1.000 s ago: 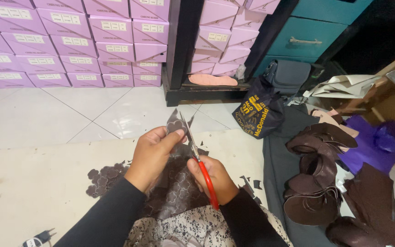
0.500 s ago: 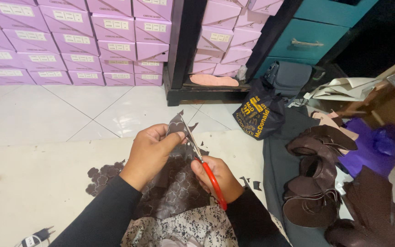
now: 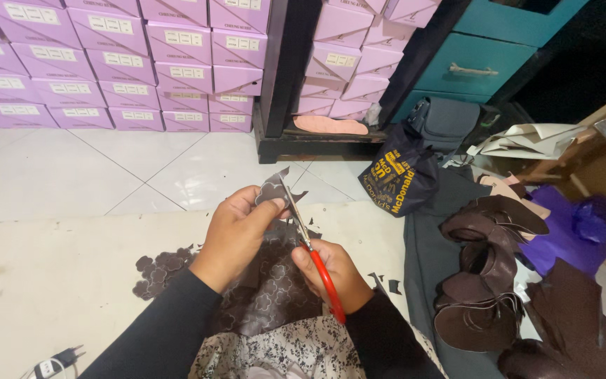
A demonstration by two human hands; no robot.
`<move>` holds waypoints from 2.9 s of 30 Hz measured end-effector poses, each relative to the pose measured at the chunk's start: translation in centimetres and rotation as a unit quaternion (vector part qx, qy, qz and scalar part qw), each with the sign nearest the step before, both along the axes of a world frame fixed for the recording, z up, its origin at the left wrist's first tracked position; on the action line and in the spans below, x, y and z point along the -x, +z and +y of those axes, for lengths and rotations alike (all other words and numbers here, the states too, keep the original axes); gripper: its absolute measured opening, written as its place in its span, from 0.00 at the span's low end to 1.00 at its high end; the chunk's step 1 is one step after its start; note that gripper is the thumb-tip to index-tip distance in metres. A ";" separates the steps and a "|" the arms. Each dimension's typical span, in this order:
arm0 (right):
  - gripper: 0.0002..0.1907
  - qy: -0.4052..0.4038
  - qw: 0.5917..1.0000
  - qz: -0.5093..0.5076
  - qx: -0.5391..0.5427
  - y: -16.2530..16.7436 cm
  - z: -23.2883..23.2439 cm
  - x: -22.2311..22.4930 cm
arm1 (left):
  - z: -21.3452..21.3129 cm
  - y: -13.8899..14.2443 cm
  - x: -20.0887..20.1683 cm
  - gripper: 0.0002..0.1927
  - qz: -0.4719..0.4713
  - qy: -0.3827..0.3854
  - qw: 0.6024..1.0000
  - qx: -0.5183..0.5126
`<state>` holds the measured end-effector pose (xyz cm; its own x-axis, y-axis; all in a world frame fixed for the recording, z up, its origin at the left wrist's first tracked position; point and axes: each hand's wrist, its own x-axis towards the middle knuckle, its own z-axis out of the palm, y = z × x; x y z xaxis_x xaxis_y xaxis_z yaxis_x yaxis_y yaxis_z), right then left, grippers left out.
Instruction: The person uses red-handled scissors to cut flower-shaped pieces from a dark brown patterned fabric. They hold the fabric with one hand and cut along the outlines with the other, placing the finished pieces into a growing pile on the floor.
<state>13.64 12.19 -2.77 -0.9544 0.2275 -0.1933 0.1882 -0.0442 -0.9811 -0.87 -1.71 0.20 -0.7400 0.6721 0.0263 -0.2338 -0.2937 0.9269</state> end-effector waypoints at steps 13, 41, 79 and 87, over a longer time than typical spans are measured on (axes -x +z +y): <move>0.18 0.044 0.998 0.039 0.026 0.3 0.2 -0.3 | -0.4 0.0 0.4 0.08 0.074 -0.020 0.996 0.044; 0.19 0.051 0.998 0.029 -0.004 0.7 0.1 -0.4 | -0.8 0.4 0.4 0.08 0.106 0.006 0.991 0.077; 0.17 0.084 0.994 0.064 -0.006 1.1 0.1 -0.4 | -0.2 0.3 -0.1 0.04 -0.060 -0.043 0.996 0.042; 0.18 0.065 0.996 0.042 0.040 0.7 0.2 -0.5 | -0.3 0.6 -0.1 0.04 -0.088 -0.051 0.994 0.037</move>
<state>14.12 12.41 -2.06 -0.9885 0.0870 -0.1237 0.1144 -0.1042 -0.9880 -0.78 -2.04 0.79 -0.6569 0.7389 -0.1499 -0.4197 -0.1932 0.8869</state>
